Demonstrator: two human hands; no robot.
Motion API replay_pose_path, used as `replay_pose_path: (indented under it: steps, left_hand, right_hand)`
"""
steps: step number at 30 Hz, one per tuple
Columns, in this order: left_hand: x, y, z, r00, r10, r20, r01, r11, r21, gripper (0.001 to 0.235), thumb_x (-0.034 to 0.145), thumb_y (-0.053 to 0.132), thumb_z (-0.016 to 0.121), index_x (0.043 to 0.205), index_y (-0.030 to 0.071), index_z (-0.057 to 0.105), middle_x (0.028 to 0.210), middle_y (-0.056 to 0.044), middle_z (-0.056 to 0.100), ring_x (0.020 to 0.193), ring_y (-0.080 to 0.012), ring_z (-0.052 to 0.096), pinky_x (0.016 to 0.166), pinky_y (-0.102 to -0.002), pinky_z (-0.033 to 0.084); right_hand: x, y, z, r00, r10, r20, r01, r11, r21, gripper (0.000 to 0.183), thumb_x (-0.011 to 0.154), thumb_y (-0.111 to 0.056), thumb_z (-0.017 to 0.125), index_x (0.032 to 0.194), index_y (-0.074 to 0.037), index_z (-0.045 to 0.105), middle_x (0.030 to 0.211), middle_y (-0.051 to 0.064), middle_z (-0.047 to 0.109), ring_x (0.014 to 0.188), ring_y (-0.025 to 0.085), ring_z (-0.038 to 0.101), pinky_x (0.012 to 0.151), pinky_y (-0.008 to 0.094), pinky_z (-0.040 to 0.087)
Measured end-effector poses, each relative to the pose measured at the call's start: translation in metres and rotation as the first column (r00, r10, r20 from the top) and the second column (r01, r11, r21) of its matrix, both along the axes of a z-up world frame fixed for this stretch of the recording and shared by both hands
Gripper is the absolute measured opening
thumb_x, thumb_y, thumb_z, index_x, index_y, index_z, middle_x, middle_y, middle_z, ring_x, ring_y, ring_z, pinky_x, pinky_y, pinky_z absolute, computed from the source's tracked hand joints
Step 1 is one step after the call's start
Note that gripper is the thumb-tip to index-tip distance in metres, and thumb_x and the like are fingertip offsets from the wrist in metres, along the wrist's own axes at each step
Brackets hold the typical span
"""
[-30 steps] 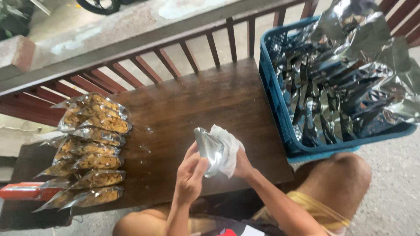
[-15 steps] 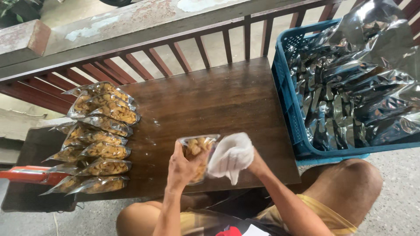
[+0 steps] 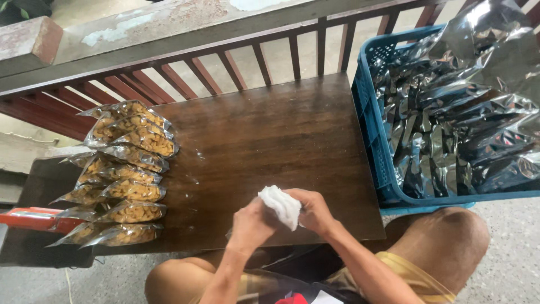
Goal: The person wipes the exterior of multiple transparent snack packages with a white cloth. The person picks up each package from a blue basket, wipes it, and places it on a wooden table.
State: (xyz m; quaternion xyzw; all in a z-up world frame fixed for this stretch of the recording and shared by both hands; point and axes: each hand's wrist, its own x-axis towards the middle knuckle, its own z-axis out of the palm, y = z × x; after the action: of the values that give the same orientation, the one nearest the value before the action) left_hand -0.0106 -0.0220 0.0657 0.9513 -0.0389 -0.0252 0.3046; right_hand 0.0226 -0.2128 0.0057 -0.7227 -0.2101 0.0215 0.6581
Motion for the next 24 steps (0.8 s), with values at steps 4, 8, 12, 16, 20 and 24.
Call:
replay_pose_path:
  steps: [4, 8, 12, 16, 20, 24]
  left_hand:
    - [0.002, -0.005, 0.001, 0.995, 0.04, -0.09, -0.046, 0.997, -0.063, 0.057, 0.065, 0.038, 0.09, 0.112, 0.015, 0.069, 0.095, -0.012, 0.076, 0.089, -0.0358, 0.073, 0.076, -0.044, 0.058]
    - [0.016, -0.004, 0.023, 0.964, 0.112, -0.242, -0.128, 0.991, -0.051, 0.061, 0.063, 0.039, 0.09, 0.114, 0.015, 0.066, 0.096, -0.013, 0.077, 0.094, -0.0343, 0.074, 0.081, -0.044, 0.057]
    - [0.019, -0.013, 0.026, 0.969, 0.033, -0.245, -0.02, 0.998, 0.055, 0.063, 0.066, 0.038, 0.091, 0.119, 0.014, 0.066, 0.099, -0.016, 0.076, 0.097, -0.0371, 0.071, 0.083, -0.045, 0.055]
    - [0.017, 0.001, 0.027, 0.917, 0.182, -0.355, -0.266, 0.942, -0.203, 0.058, 0.065, 0.03, 0.087, 0.117, 0.013, 0.067, 0.096, -0.01, 0.079, 0.088, -0.0276, 0.08, 0.08, -0.039, 0.061]
    - [0.025, 0.022, 0.02, 0.968, 0.137, -0.211, -0.19, 0.948, -0.257, 0.063, 0.067, 0.031, 0.092, 0.12, 0.012, 0.064, 0.101, -0.009, 0.079, 0.095, -0.0228, 0.077, 0.085, -0.036, 0.058]
    - [0.034, 0.028, -0.006, 0.968, 0.039, -0.247, -0.075, 0.987, -0.139, 0.065, 0.069, 0.031, 0.089, 0.125, 0.012, 0.063, 0.106, -0.012, 0.078, 0.098, -0.0257, 0.073, 0.086, -0.037, 0.056]
  right_hand:
    - [-0.009, 0.005, -0.005, 0.933, 0.019, -0.359, 0.049, 0.983, 0.177, 0.04, 0.083, -0.004, 0.079, 0.123, -0.006, 0.074, 0.105, 0.001, 0.079, 0.093, 0.009, 0.07, 0.081, 0.029, 0.059]
    - [-0.005, 0.01, -0.012, 0.939, -0.091, -0.33, 0.117, 0.991, 0.06, 0.035, 0.085, -0.006, 0.079, 0.12, -0.005, 0.073, 0.103, 0.0, 0.079, 0.092, 0.007, 0.068, 0.081, 0.027, 0.058]
    - [-0.004, 0.014, -0.032, 0.946, -0.137, -0.296, 0.161, 0.985, 0.06, 0.03, 0.086, -0.008, 0.078, 0.116, -0.002, 0.076, 0.101, 0.002, 0.079, 0.091, 0.007, 0.066, 0.08, 0.026, 0.056]
    - [-0.004, 0.006, -0.052, 0.928, -0.141, -0.345, 0.147, 0.989, -0.007, 0.028, 0.087, -0.008, 0.074, 0.114, -0.003, 0.074, 0.097, 0.001, 0.08, 0.089, 0.007, 0.068, 0.08, 0.026, 0.057]
    - [0.009, -0.009, -0.062, 0.872, -0.074, -0.484, 0.182, 0.967, 0.18, 0.018, 0.091, -0.011, 0.072, 0.106, -0.002, 0.078, 0.092, 0.002, 0.078, 0.085, 0.01, 0.069, 0.076, 0.029, 0.058]
    - [0.006, -0.003, -0.071, 0.924, 0.072, -0.376, 0.059, 0.944, 0.324, 0.025, 0.085, -0.009, 0.071, 0.11, -0.005, 0.07, 0.096, -0.001, 0.075, 0.087, 0.008, 0.069, 0.079, 0.028, 0.058]
